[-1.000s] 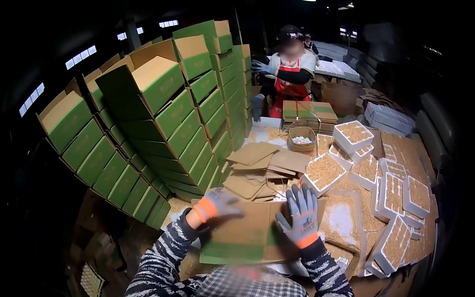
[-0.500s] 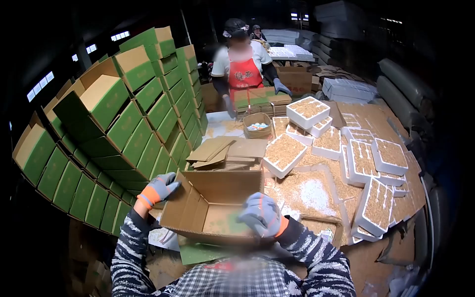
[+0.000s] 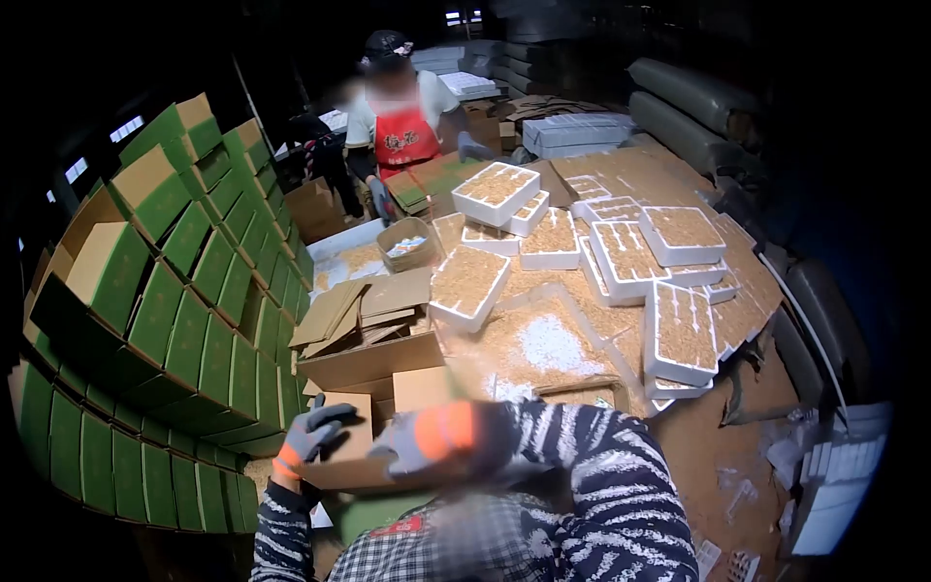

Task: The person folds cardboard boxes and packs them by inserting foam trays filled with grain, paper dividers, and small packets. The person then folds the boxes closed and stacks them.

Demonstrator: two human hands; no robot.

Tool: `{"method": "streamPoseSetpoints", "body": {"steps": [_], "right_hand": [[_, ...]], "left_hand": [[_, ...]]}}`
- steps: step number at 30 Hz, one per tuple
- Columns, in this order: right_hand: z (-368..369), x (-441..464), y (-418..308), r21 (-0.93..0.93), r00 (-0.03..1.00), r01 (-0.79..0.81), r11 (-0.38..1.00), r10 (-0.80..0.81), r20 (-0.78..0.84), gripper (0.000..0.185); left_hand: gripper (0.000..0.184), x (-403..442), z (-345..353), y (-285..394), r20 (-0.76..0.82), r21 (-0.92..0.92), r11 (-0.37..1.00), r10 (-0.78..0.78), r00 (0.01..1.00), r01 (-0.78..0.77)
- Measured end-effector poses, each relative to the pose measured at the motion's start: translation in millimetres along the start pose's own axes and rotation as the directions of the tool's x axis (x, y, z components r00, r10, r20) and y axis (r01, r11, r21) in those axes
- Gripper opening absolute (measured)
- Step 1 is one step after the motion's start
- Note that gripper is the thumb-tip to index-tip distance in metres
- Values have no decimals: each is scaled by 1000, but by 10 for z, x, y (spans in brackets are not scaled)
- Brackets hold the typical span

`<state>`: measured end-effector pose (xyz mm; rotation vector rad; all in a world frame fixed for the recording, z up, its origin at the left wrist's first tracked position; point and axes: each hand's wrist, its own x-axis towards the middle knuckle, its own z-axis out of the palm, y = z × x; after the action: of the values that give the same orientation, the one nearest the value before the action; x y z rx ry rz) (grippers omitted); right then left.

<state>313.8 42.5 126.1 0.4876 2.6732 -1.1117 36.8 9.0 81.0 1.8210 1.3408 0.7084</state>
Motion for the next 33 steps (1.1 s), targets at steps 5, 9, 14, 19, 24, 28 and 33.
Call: {"method": "streamPoseSetpoints", "body": {"steps": [5, 9, 14, 19, 24, 28, 33], "right_hand": [[-52, -7, 566, -232, 883, 102, 967, -195, -426, 64], [140, -44, 520, 180, 561, 162, 970, 59, -826, 59], [1130, 922, 587, 744, 289, 486, 458, 719, -632, 48], [1346, 236, 1487, 594, 966, 93, 799, 72, -249, 41], [366, -389, 2492, 690, 668, -377, 618, 697, -259, 27], [114, 191, 3867, 797, -190, 47, 602, 789, -585, 102], [302, 1265, 4885, 777, -366, -56, 627, 711, -600, 114]], "left_hand": [[41, -416, 76, -612, -639, -385, 898, -94, 763, -212], [65, -639, -22, -177, -517, -548, 824, -196, 833, -146], [68, -341, -457, 636, -242, -387, 922, -107, 964, 5], [66, -175, 89, 233, 370, 192, 977, -161, 915, 94], [40, -430, 116, 226, 435, 129, 982, -184, 881, 142], [37, -324, 153, 311, 357, 141, 990, -56, 932, 5], [50, -420, 350, 57, -636, 309, 949, 156, 755, 64]]}}
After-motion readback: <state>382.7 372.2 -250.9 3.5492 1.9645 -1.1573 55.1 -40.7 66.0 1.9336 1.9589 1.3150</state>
